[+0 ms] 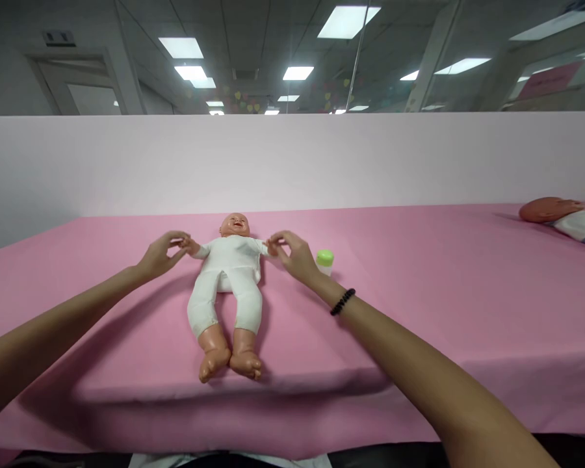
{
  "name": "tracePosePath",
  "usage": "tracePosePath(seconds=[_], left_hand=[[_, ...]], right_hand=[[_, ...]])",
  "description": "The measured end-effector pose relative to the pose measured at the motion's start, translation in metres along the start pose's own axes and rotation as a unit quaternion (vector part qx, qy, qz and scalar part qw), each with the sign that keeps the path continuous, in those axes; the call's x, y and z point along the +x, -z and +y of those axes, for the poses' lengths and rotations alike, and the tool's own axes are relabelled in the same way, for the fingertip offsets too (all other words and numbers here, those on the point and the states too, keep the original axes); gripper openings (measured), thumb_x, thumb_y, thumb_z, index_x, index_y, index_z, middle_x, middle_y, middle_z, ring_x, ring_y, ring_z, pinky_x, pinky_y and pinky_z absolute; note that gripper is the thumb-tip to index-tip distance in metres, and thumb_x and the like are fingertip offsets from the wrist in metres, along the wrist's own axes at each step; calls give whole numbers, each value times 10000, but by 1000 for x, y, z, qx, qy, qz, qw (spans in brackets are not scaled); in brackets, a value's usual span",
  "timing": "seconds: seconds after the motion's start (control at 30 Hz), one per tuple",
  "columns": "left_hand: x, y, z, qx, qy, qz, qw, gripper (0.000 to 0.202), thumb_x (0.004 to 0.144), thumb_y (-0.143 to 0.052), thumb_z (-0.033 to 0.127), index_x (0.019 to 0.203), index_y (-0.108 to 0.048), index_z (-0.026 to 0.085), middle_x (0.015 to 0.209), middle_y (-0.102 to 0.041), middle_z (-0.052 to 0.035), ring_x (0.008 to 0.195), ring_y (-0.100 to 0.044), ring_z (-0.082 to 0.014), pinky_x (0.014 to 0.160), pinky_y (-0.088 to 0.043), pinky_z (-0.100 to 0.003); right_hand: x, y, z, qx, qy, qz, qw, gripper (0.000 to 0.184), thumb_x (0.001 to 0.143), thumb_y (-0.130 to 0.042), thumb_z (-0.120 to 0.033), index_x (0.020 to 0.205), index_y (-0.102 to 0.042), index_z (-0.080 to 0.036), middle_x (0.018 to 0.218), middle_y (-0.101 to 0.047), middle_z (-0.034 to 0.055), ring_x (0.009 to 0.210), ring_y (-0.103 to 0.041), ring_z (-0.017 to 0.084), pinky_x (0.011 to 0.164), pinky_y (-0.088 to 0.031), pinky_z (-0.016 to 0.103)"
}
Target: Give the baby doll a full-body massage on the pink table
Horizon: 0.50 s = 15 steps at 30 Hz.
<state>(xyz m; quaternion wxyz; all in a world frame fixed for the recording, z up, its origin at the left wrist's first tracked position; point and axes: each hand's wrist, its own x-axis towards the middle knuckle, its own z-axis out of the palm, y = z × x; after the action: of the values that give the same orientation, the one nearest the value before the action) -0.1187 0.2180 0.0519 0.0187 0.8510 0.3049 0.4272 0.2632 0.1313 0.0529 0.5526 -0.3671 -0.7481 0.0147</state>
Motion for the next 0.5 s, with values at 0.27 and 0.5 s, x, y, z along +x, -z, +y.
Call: tracePosePath(seconds=[0.27, 0.5], left_hand=[[61, -37, -32, 57, 227, 100, 967, 241, 948, -464, 322, 1071, -636, 206, 1212, -620, -120, 1154, -598, -224, 978, -533, -364], [52, -59, -66, 47, 387, -75, 918, 399, 943, -397, 419, 831, -693, 176, 994, -756, -153, 1020, -682, -307, 938, -493, -399]], right_hand=[[73, -46, 57, -56, -349, 5, 935, 172, 899, -543, -81, 908, -688, -172, 1081, -753, 73, 1023, -698, 175, 896, -525, 260], [62, -68, 102, -91, -468, -69, 877, 166, 901, -692, -259, 786, -667, -142, 957, -745, 106, 1001, -697, 238, 936, -520, 413]])
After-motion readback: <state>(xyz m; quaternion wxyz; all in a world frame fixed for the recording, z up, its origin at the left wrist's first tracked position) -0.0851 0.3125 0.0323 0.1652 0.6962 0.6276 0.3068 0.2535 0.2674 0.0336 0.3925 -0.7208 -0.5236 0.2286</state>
